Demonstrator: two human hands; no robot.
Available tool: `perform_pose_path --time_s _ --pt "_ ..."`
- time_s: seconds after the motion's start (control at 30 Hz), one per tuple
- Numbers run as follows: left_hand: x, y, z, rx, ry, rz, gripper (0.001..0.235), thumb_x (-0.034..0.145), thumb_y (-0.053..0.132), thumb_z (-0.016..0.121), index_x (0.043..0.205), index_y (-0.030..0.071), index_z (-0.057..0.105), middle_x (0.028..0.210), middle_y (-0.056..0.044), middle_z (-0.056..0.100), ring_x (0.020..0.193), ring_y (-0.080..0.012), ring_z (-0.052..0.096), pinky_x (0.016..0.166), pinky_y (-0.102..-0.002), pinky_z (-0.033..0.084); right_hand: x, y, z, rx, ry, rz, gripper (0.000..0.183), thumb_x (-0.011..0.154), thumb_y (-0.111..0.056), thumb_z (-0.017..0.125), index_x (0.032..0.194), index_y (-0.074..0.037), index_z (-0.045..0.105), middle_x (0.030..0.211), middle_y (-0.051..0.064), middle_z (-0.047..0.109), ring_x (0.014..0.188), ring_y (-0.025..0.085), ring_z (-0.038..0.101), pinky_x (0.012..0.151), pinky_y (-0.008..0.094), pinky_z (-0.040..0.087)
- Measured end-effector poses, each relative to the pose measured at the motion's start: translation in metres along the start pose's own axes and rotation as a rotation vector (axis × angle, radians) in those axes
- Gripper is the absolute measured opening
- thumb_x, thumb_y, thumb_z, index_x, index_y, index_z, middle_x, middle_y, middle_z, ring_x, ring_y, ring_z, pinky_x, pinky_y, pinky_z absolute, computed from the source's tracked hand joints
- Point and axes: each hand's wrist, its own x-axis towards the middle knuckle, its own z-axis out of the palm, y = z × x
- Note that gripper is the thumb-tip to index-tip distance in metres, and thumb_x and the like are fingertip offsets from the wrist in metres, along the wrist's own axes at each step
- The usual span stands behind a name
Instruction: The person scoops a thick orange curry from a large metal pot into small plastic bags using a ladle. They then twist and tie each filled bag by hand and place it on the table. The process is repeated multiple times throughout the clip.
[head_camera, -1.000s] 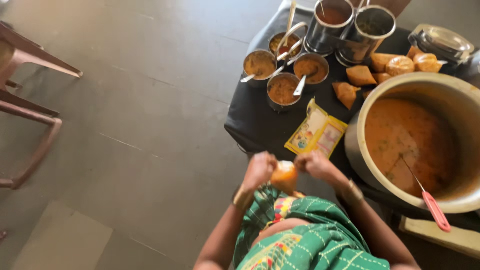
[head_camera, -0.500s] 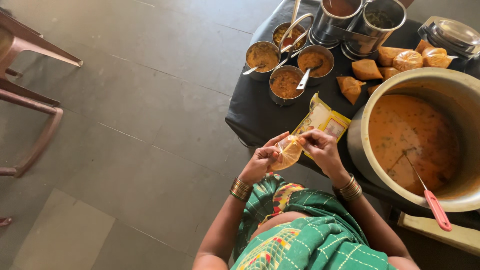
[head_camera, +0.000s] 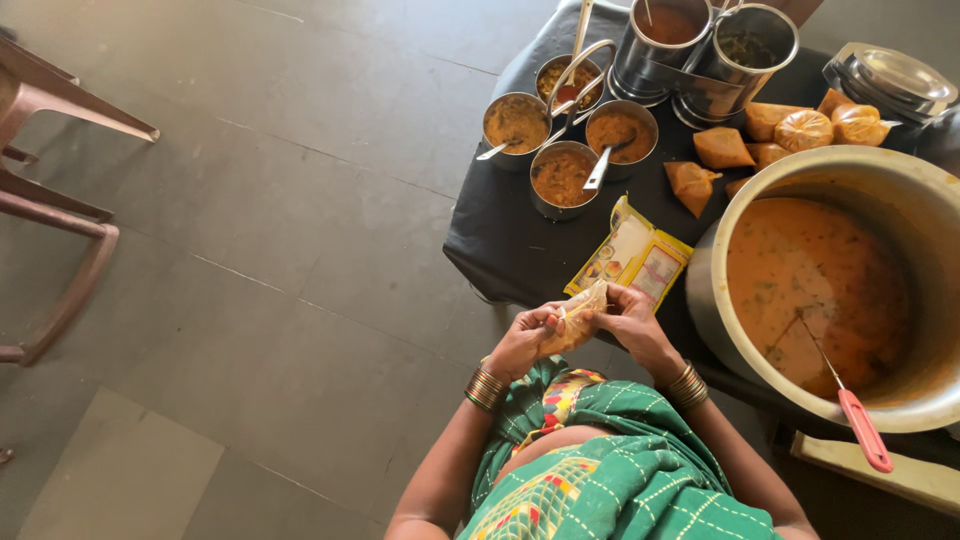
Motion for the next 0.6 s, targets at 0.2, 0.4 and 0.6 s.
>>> perform_pose_path --time_s 0.2,0.4,0.6 --pt "-0.001 0.015 0.014 0.205 -0.022 0.100 0.022 0.104 0.017 0.062 0.091 0.001 0.067 0.146 -0.006 0.057 0.115 -0.0105 0.059 0.100 -0.028 0.051 -0.008 -0.009 -0.014 -0.177 0.051 0.099 0.053 0.091 -0.011 0.078 0.141 -0.010 0.062 0.087 0.004 0.060 0.080 0.008 0.056 0.070 0.023 0.048" --pt "-0.001 0.036 0.038 0.682 -0.091 0.189 0.010 0.098 0.005 0.064 0.092 0.003 0.071 0.150 -0.009 0.055 0.122 -0.0151 0.059 0.102 -0.031 0.051 -0.003 -0.022 -0.005 -0.002 0.109 0.049 0.019 0.093 -0.007 0.074 0.108 0.005 0.072 0.096 0.006 0.074 0.085 0.009 0.068 0.074 0.024 0.056" --pt "-0.007 0.039 0.048 1.303 0.192 0.311 0.009 0.085 0.010 0.076 0.094 0.008 0.079 0.104 -0.006 0.067 0.091 -0.0166 0.063 0.081 -0.030 0.054 -0.018 -0.045 0.016 -0.724 0.298 -0.416 0.014 0.081 0.005 0.075 0.093 -0.001 0.078 0.090 0.009 0.076 0.081 0.018 0.075 0.073 0.031 0.058"
